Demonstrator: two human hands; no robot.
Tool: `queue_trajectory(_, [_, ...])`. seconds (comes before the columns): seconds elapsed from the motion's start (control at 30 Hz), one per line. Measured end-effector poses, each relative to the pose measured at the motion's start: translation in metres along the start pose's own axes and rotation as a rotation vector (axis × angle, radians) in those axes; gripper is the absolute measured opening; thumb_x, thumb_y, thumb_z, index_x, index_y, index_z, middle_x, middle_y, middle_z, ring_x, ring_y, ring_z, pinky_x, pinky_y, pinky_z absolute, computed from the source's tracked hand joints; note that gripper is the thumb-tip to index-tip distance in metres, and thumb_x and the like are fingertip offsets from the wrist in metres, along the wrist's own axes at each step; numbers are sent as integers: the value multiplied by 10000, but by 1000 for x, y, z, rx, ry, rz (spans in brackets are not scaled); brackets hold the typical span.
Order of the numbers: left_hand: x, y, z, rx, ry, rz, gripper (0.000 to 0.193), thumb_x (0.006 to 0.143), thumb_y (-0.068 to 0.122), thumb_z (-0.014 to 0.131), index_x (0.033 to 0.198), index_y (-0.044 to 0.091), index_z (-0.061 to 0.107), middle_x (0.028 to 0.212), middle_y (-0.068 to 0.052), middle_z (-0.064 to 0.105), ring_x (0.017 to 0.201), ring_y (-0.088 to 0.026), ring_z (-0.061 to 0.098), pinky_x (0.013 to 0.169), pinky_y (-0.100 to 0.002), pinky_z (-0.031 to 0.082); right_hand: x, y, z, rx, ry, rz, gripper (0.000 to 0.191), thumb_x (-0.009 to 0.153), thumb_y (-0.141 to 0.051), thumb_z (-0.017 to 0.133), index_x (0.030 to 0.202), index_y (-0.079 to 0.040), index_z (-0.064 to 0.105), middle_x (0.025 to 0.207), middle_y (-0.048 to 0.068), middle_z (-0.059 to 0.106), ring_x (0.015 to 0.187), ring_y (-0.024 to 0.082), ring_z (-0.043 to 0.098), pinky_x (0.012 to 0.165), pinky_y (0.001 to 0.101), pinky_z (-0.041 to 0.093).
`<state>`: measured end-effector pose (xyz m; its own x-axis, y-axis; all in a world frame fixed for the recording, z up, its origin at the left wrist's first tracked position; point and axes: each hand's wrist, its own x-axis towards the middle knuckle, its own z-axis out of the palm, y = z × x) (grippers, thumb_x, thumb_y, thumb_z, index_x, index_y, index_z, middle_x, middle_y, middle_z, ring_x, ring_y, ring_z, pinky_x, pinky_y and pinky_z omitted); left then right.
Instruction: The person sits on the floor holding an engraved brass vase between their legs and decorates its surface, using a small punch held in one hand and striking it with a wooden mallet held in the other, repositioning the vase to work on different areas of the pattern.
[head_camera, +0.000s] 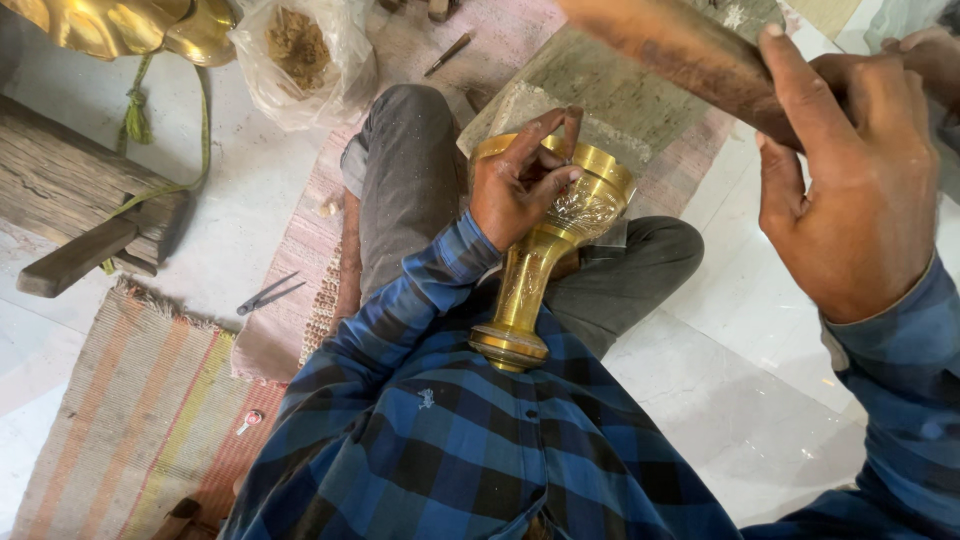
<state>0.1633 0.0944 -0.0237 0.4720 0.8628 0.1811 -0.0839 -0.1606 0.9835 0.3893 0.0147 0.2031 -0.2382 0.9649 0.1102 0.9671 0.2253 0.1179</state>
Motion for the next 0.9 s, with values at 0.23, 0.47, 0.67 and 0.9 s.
queue_trajectory(0.23, [2, -1, -2, 20, -24, -31, 619, 948, 21, 803, 1492, 51, 509, 928, -86, 781, 840, -112, 779, 765, -260, 644, -9, 0, 4, -31, 2, 20, 588, 1011, 10, 769, 1568, -98, 614, 1220, 108, 563, 1087, 258, 516, 959, 359, 456])
queue_trajectory(0.47, [1, 0, 0, -1, 5, -38, 600, 941, 19, 801, 1472, 45, 523, 930, -84, 780, 860, -115, 777, 784, -268, 645, -11, 9, 16, -132, 11, -40, 602, 917, -20, 750, 1494, -142, 630, 1196, 86, 570, 1065, 236, 525, 939, 372, 477])
queue_trajectory(0.67, [0, 2, 2, 34, 35, -37, 628, 914, 18, 823, 1469, 47, 529, 900, -75, 769, 848, -105, 758, 807, -266, 637, -20, 15, 22, -254, -39, -41, 502, 1033, -70, 699, 1517, -192, 651, 1239, 57, 598, 1115, 229, 502, 1029, 352, 410])
queue_trajectory(0.9, [-2, 7, 2, 23, 46, -12, 642, 911, 13, 833, 1471, 42, 522, 951, -94, 762, 882, -116, 760, 832, -268, 641, -16, 8, 12, -277, 9, -83, 513, 1042, -10, 798, 1520, -171, 704, 1196, 61, 592, 1089, 244, 513, 1012, 365, 443])
